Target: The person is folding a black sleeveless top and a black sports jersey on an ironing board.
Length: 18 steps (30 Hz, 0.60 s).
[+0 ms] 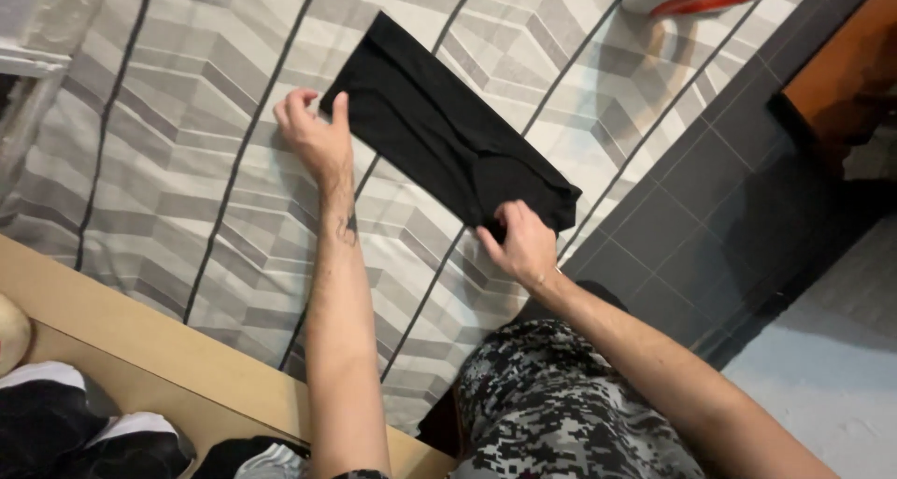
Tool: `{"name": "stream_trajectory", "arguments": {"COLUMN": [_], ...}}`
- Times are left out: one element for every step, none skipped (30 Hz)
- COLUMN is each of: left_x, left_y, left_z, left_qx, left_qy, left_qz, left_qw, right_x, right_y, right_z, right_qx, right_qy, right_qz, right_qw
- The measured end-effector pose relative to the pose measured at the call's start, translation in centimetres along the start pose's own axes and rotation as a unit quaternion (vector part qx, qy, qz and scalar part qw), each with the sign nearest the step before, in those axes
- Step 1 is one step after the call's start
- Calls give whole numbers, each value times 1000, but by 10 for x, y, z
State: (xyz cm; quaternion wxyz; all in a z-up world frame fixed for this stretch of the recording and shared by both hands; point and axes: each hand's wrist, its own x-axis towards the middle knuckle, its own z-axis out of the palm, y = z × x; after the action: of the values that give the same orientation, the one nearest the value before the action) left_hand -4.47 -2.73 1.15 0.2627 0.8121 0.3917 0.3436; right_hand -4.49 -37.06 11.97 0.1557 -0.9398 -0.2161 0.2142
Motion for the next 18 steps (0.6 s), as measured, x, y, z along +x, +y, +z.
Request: {"name": "stream_trajectory", "arguments": {"left_x": [-8,-16,-27,-37,-48,-63,-78,-92,-110,-128,-144,-163,-180,-197,-208,-219,-230,-239], "left_y": [-1,-2,-3,-5,-6,3,11,20,40,60,79,87,96,105,118,130,142,151], "left_z": [-7,-15,-17,-20,-23,-25,-26,-28,-28,-28,-29,-32,-33,-33,-39,-46,-51,-57], "left_qx": [-6,-13,-14,-8,-1,-2,-8,-14,-14,-11,-8,-7,-9,-11,-10,-17,-24,-25], "left_qy": [-3,-7,-9,11,31,29,21,13,14,-7,-24,-19,-43,-67,-63,-89,-113,-108], "left_qz": [-17,-33,-36,-51,-67,-69,-92,-114,-116,-124,-132,-133,-143,-152,-153,-154,-156,-158], "left_qw": [1000,999,999,999,997,997,996,993,993,992,991,991,989,986,986,984,981,981], "right_x": [-14,-29,-35,-42,-48,-47,-46,-45,-46,-47,-45,-49,-49,-50,-50,-51,-51,-52], "right_y": [9,18,27,35,44,49,53,58,65,72,77,80,82,85,86,88,90,94], "right_z": [1,2,4,7,9,13,18,22,28,34,41,44,46,49,46,43,39,35], "right_qx": [-14,-28,-30,-16,-2,-5,-29,-54,-56,-67,-78,-79,-87,-94,-94,-84,-75,-77], "right_qy": [-25,-50,-51,-70,-88,-90,-96,-102,-103,-103,-103,-102,-100,-98,-98,-105,-111,-111], "right_qz": [-5,-9,-7,4,14,16,-14,-44,-44,-67,-93,-98,-122,-146,-149,-175,-202,-206], "right_qw": [1000,998,998,997,996,996,995,992,992,990,987,987,984,980,979,975,970,969]}}
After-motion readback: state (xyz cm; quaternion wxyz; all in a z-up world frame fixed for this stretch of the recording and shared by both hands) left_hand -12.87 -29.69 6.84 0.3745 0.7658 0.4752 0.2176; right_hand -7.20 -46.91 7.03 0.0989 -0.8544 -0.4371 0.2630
